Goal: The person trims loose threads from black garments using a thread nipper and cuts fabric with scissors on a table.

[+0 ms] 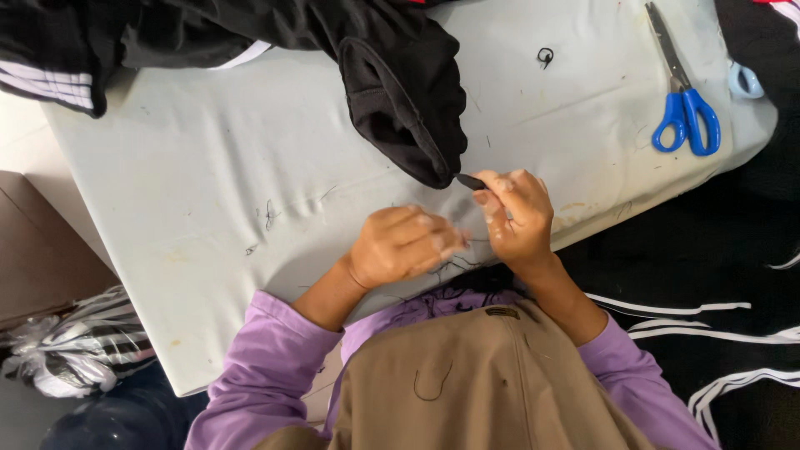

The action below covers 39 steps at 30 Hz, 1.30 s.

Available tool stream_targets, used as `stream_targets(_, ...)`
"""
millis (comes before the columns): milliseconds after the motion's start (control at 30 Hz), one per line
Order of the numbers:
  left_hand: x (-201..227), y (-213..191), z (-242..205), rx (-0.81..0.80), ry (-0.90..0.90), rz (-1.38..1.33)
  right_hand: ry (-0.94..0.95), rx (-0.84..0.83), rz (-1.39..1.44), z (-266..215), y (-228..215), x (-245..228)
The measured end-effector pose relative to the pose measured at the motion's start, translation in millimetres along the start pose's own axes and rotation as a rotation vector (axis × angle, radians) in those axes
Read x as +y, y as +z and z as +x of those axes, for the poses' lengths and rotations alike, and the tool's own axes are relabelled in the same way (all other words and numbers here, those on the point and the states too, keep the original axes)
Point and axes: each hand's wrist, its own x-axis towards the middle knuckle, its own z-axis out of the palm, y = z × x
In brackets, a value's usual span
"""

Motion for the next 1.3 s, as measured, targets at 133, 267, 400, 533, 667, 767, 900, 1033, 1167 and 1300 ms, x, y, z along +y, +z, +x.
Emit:
stream_targets(133, -1.2, -5.4, 3.1, -0.098, -0.083, -0.158, 0.375, 0.02, 0.412, -6.8, 1.3, 14.5)
stream_targets(267, -9.3, -3.2, 8.0, 0.124, -0.696, 0.015, 0.51, 0.005, 0.533, 41.3, 3.0, -22.0)
stream_targets(400, -18.5, 6.9, 9.9, 0.051, -0.75, 0.146, 0.345, -0.01, 0.25, 37.2, 40.5, 5.3)
stream_targets(533, -35.5, 11.1, 10.7, 0.034, -0.467, 0.462, 0.415, 0.088, 0.212, 26.2, 32.6, 33.6)
stream_targets(667, -59.5, 35.4, 8.8, -0.129, -0.579, 0.43, 0.688, 0.146, 0.342, 10.3, 1.5, 64.4)
stream_targets(767, -63.4, 62.7, 2.0, -0.288, -0.663, 0.329, 0.872, 0.356, 0.514, 14.7, -32.1, 68.0)
stream_targets(900, -69.1, 75.2, -13.4, -0.342, -0.67, 0.348, 0.998, 0.357, 0.762, -9.4, -80.6, 78.7)
stream_targets(1033, -75.3, 73.3, -23.1, -0.321, -0.698, 0.346, 0.688, -0.102, 1.069, -35.0, -120.6, 65.5)
stream_targets(1167, -77.3, 73.1, -23.5, -0.311, -0.71, 0.336, 0.582, -0.294, 0.741, -16.9, -126.0, 36.4)
stream_targets(1300, -76.0, 73.1, -23.7, -0.294, -0.712, 0.333, 0.807, 0.016, 0.612, 13.5, -82.8, 62.5)
